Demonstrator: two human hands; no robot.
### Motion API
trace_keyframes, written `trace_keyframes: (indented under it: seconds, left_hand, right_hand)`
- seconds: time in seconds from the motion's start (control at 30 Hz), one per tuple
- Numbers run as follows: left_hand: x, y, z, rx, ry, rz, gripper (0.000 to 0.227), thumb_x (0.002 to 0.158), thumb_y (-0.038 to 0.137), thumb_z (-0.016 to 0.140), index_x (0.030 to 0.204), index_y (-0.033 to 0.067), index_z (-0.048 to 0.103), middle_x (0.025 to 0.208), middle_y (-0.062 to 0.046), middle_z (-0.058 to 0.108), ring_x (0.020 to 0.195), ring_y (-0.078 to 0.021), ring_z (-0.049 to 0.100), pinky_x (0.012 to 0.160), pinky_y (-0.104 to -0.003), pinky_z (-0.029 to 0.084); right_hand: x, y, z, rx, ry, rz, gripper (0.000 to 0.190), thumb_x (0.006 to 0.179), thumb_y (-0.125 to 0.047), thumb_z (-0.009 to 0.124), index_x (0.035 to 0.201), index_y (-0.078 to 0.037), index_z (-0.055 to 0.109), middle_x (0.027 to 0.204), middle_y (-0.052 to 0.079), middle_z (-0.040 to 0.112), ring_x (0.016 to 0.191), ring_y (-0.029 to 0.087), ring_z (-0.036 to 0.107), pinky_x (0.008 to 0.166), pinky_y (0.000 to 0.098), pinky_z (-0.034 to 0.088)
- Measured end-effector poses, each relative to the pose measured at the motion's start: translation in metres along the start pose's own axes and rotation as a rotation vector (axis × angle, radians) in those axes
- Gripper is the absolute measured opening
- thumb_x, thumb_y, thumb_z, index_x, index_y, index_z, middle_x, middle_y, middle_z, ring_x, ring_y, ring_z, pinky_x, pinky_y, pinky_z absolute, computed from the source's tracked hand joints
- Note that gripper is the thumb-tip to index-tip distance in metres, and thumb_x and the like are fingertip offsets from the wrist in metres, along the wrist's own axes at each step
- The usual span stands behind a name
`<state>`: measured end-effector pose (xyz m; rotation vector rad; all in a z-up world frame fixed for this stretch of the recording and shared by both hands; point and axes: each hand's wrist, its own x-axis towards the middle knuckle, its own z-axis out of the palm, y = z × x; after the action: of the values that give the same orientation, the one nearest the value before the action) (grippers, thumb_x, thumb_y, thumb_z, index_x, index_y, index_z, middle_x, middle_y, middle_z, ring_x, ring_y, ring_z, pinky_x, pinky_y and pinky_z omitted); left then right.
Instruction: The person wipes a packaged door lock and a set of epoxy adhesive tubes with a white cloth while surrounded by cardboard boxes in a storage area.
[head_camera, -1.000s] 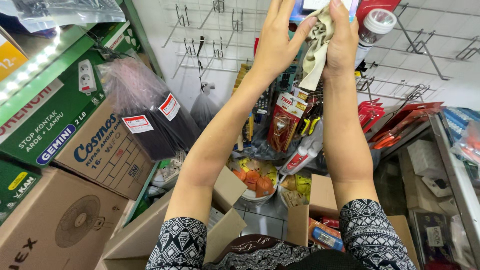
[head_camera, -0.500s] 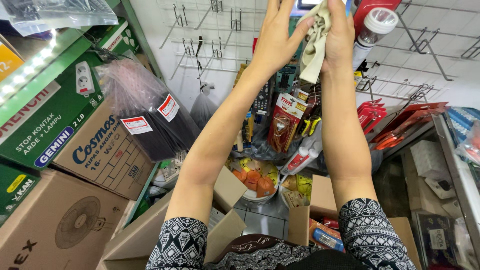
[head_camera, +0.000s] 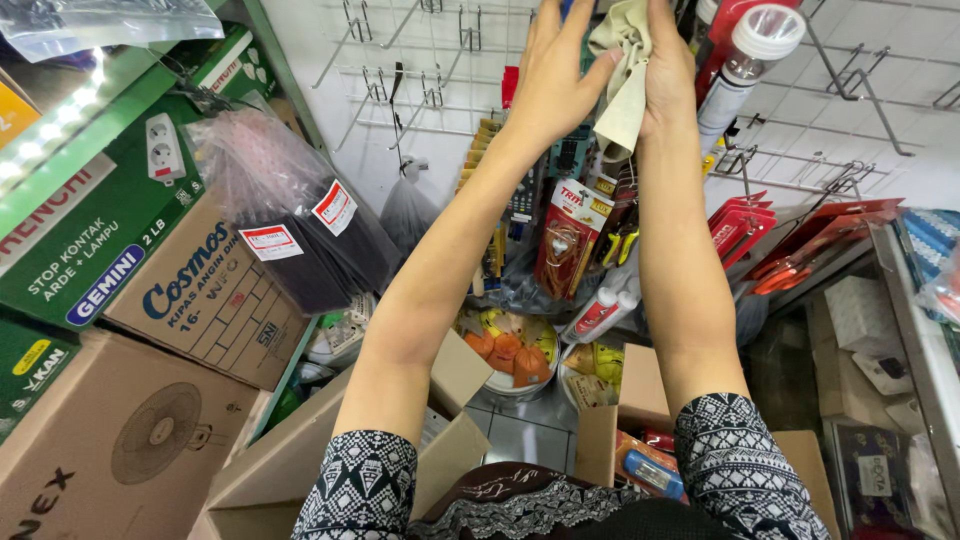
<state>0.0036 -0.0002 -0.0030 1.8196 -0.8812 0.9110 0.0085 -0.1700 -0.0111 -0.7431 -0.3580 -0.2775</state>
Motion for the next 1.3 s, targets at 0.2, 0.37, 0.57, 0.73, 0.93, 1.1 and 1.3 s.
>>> trace_keyframes:
  seconds: [0.2, 0.37, 0.57, 0.73, 0.93, 1.1, 1.3]
  left_hand:
    - [-0.011, -0.009, 0.0, -0.016, 0.042, 0.01, 0.073, 0.094, 0.026, 0.079, 0.154, 0.011, 0.04, 0.157, -0.024, 0.038, 0.141, -0.0457, 0.043, 0.12, -0.049, 0.041]
    - [-0.025, -0.007, -0.004, -0.015, 0.031, 0.012, 0.08, 0.094, 0.025, 0.079, 0.158, 0.0109, 0.033, 0.165, -0.028, 0.024, 0.145, -0.0477, 0.038, 0.122, -0.05, 0.037]
    - [-0.03, 0.006, -0.009, -0.026, 0.026, 0.039, 0.082, 0.096, 0.025, 0.078, 0.161, 0.0134, 0.031, 0.169, -0.025, 0.021, 0.15, -0.0462, 0.035, 0.127, -0.049, 0.034]
    - [-0.059, 0.035, -0.039, -0.085, -0.024, 0.014, 0.078, 0.097, 0.023, 0.076, 0.162, 0.0112, 0.034, 0.172, -0.024, 0.017, 0.157, -0.043, 0.028, 0.131, -0.048, 0.026]
    - [-0.14, 0.081, -0.086, -0.231, -0.207, -0.063, 0.068, 0.101, 0.026, 0.071, 0.159, 0.0097, 0.041, 0.172, -0.021, 0.027, 0.157, -0.0376, 0.032, 0.134, -0.046, 0.026]
    - [-0.213, 0.095, -0.105, -0.409, -0.296, -0.214, 0.065, 0.098, 0.018, 0.07, 0.156, 0.0062, 0.044, 0.167, -0.021, 0.033, 0.155, -0.0378, 0.038, 0.129, -0.043, 0.031]
    - [-0.359, 0.081, -0.118, -0.338, -0.111, -0.578, 0.053, 0.097, 0.001, 0.065, 0.148, -0.0015, 0.051, 0.151, -0.023, 0.055, 0.143, -0.0356, 0.053, 0.119, -0.039, 0.04]
  right_hand:
    - [-0.027, 0.003, 0.014, -0.065, 0.0, -0.011, 0.037, 0.102, -0.032, 0.067, 0.116, 0.002, 0.067, 0.105, 0.013, 0.075, 0.09, 0.02, 0.073, 0.081, 0.0336, 0.06]
    - [-0.043, 0.007, 0.014, -0.168, -0.03, -0.069, 0.043, 0.106, -0.033, 0.062, 0.124, 0.006, 0.067, 0.11, 0.014, 0.076, 0.094, 0.019, 0.071, 0.084, 0.0321, 0.059]
    - [-0.045, 0.016, 0.007, -0.182, -0.073, -0.22, 0.043, 0.111, -0.023, 0.061, 0.149, -0.005, 0.052, 0.125, 0.013, 0.068, 0.109, 0.019, 0.068, 0.098, 0.0328, 0.057]
    - [-0.085, 0.02, 0.02, -0.182, 0.046, -0.145, 0.047, 0.107, -0.023, 0.058, 0.149, -0.004, 0.047, 0.133, 0.012, 0.066, 0.116, 0.02, 0.067, 0.1, 0.0328, 0.056]
    - [-0.188, 0.052, 0.039, -0.296, 0.104, -0.314, 0.048, 0.11, -0.029, 0.054, 0.149, -0.003, 0.045, 0.138, 0.012, 0.059, 0.12, 0.02, 0.06, 0.105, 0.0335, 0.051]
    - [-0.262, 0.105, 0.036, -0.341, 0.237, -0.251, 0.046, 0.111, -0.034, 0.048, 0.145, -0.003, 0.047, 0.133, 0.013, 0.059, 0.118, 0.02, 0.061, 0.107, 0.0347, 0.049]
    - [-0.355, 0.187, 0.049, -0.828, 0.02, -0.217, 0.05, 0.107, -0.039, 0.049, 0.139, -0.001, 0.054, 0.141, 0.018, 0.052, 0.132, 0.027, 0.051, 0.118, 0.0412, 0.038]
